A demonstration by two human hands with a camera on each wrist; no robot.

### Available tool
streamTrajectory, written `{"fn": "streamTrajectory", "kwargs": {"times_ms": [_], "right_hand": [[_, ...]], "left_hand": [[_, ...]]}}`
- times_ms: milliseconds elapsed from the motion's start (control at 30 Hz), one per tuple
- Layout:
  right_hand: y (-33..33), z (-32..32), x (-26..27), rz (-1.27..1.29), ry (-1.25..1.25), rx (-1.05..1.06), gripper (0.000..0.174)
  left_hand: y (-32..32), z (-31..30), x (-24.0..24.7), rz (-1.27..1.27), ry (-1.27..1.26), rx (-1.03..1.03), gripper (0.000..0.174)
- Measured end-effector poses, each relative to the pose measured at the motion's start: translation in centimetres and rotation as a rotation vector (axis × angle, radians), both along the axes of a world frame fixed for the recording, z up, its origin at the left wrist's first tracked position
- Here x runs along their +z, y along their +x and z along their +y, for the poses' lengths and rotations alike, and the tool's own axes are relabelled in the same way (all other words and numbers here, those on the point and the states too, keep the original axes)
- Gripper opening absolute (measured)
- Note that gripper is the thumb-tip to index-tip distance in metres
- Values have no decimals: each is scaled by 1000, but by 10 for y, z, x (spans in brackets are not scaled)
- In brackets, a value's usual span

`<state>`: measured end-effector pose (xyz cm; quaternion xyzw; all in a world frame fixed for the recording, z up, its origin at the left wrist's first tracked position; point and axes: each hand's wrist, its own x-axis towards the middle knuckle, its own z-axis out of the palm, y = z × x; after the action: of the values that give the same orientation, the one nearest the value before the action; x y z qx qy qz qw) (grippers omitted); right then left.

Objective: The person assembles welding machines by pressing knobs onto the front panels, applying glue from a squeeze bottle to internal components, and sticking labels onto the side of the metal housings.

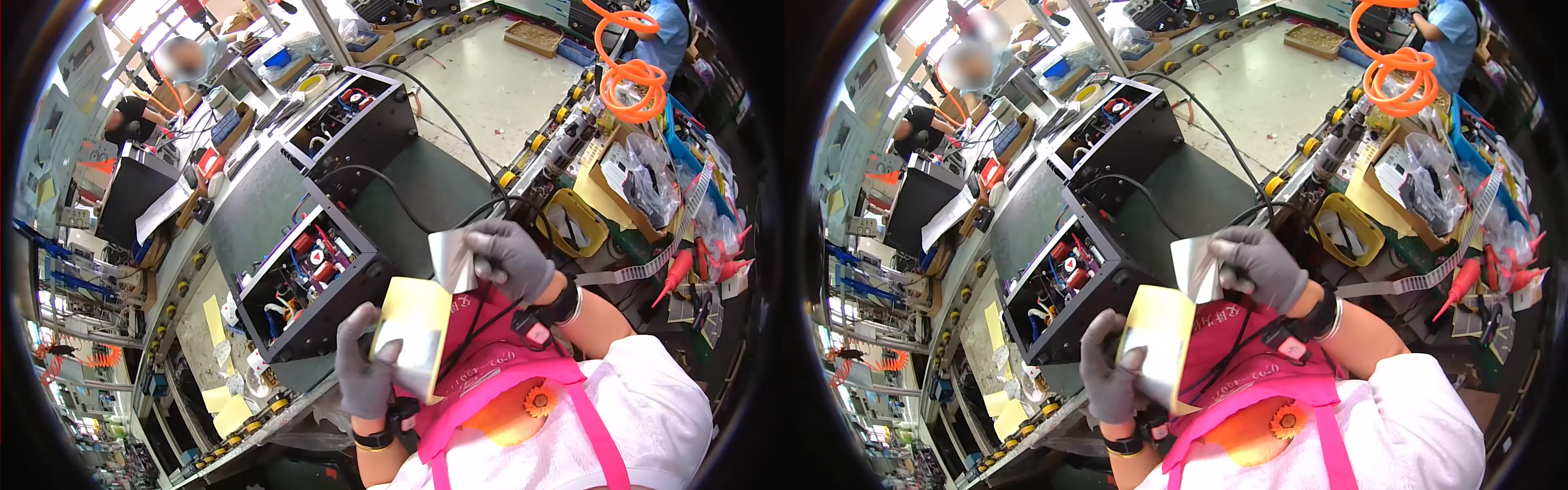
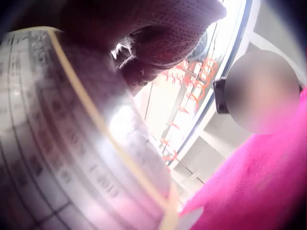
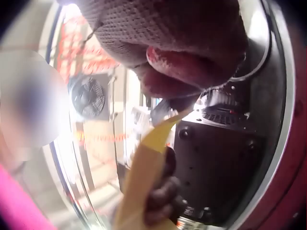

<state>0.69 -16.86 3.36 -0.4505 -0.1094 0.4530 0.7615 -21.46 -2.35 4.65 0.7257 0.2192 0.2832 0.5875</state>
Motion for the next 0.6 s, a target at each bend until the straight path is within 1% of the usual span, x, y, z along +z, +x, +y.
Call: {"fn": "streamTrajectory", "kwargs": {"times_ms": [33, 67, 100, 167, 200, 233, 300, 333, 400, 433, 533, 567, 600], "right_hand": [[1, -1, 5, -27, 6, -48, 17], [2, -3, 7, -228, 40, -15, 18], [-7, 0, 23, -397, 18, 6, 16], [-14, 4, 30, -1033, 187, 97, 14], [-23, 9, 29, -1205, 251, 108, 14], [-32, 9, 33, -1238, 297, 178, 17], [-42, 16, 27, -1429, 427, 225, 26], [-43, 20, 18, -1573, 435, 244, 34], [-48, 26, 9, -1452, 280, 160, 35], [-50, 30, 4, -1389, 203, 120, 35], [-55, 41, -15, -736, 37, 349, 32], [-57, 44, -22, -516, -19, 411, 32], [-62, 50, -26, -563, 28, 427, 28]], "left_hand": [[-8, 7, 1, 37, -96, -11, 36], [-12, 11, 4, 62, -203, -28, 23], [-16, 16, 1, 98, -269, -122, 35], [-14, 12, 2, 26, -378, -270, 49], [-11, 11, 0, -40, -393, -341, 56], [-12, 7, -4, -61, -491, -308, 45], [-15, 12, 2, 104, -505, -324, 30], [-18, 13, 1, 128, -490, -272, 26], [-25, 16, -5, 178, -457, -165, 19], [-28, 17, -7, 183, -447, -133, 19], [-31, 15, -11, 199, -428, -35, 20], [-31, 15, -13, 209, -400, -49, 19], [-30, 15, -15, 217, -371, -65, 19]]}}
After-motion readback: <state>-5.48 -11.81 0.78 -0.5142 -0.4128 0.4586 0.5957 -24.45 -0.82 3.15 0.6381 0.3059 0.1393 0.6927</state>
